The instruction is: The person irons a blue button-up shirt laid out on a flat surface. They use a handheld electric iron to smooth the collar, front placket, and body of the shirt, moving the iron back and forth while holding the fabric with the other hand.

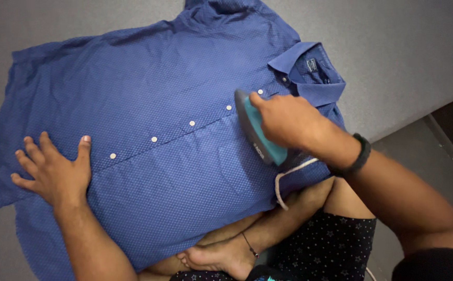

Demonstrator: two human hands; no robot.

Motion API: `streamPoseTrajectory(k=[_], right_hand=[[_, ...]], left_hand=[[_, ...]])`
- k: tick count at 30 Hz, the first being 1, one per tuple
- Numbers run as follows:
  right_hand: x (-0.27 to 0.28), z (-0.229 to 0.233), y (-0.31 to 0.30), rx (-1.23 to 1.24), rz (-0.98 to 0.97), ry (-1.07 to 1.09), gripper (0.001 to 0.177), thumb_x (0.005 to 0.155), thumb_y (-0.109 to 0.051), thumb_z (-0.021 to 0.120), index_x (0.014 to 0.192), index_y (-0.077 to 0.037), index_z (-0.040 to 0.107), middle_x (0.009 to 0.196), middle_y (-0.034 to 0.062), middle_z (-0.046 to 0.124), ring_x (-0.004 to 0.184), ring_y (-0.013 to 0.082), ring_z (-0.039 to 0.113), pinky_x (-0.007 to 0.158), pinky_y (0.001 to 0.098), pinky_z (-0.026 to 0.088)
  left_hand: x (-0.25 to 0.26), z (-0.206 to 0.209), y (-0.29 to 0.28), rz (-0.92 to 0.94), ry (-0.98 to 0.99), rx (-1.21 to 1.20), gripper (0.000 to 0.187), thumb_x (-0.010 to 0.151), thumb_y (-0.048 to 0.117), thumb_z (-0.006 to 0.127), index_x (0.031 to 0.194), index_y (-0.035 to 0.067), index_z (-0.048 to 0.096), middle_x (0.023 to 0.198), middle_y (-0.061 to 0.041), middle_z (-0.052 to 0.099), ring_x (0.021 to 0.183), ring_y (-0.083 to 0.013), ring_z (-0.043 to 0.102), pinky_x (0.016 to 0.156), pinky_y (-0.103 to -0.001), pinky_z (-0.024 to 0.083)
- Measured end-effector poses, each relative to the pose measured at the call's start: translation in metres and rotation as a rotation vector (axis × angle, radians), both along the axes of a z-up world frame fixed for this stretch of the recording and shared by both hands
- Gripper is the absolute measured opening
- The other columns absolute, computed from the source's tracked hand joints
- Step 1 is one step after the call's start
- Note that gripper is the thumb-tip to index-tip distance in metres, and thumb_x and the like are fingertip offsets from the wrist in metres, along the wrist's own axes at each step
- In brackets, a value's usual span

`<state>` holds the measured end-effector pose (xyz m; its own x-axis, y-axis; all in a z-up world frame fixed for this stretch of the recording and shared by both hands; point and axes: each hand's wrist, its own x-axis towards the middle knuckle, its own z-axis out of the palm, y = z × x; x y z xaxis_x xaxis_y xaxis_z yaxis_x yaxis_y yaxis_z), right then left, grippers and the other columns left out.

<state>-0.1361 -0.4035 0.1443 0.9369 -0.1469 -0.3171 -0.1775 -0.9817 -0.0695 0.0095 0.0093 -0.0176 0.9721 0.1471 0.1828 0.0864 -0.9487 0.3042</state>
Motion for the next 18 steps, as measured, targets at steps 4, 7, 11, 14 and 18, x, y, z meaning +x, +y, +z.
streamPoseTrajectory(k=[4,7,11,14,18], right_hand=[[-0.008,0.007,-0.005,0.011,-0.030,0.014,0.070,0.086,-0.008,0.053,0.155,-0.018,0.040,0.097,0.0243,0.073,0.085,0.0423,0.074,0.076,0.0517,0.059],[-0.017,0.012,-0.005,0.030,-0.021,-0.139,0.063,0.092,-0.017,0.055,0.154,-0.019,0.041,0.101,0.0250,0.072,0.087,0.0437,0.072,0.076,0.0532,0.057],[-0.018,0.024,0.010,0.067,0.072,-0.262,0.064,0.091,-0.017,0.057,0.154,-0.015,0.043,0.100,0.0266,0.071,0.086,0.0446,0.071,0.074,0.0534,0.056],[-0.001,0.029,0.020,0.094,0.119,-0.236,0.059,0.091,-0.019,0.060,0.147,-0.011,0.046,0.098,0.0254,0.071,0.086,0.0439,0.071,0.075,0.0533,0.056],[0.046,0.030,0.018,0.048,0.255,-0.247,0.032,0.095,-0.024,0.066,0.120,-0.006,0.064,0.099,0.0223,0.073,0.093,0.0422,0.070,0.080,0.0521,0.056]], left_hand=[[-0.001,0.000,0.000,-0.011,-0.012,0.010,0.091,0.095,0.067,0.062,0.157,0.003,0.043,0.166,-0.028,0.028,0.155,-0.0465,0.015,0.114,-0.076,0.004],[-0.002,-0.002,0.001,-0.027,-0.017,-0.009,0.091,0.095,0.068,0.061,0.157,0.003,0.043,0.165,-0.027,0.028,0.154,-0.0460,0.015,0.114,-0.075,0.004],[-0.002,0.003,0.000,-0.017,-0.014,-0.011,0.093,0.094,0.070,0.059,0.157,0.005,0.041,0.166,-0.024,0.028,0.154,-0.0441,0.016,0.115,-0.075,0.003],[-0.003,0.007,-0.001,-0.008,-0.003,-0.010,0.093,0.094,0.070,0.059,0.158,0.006,0.041,0.167,-0.023,0.028,0.155,-0.0437,0.016,0.116,-0.074,0.004],[-0.004,0.007,-0.001,-0.017,0.001,-0.010,0.093,0.093,0.070,0.059,0.158,0.005,0.041,0.167,-0.024,0.028,0.155,-0.0434,0.015,0.116,-0.074,0.004]])
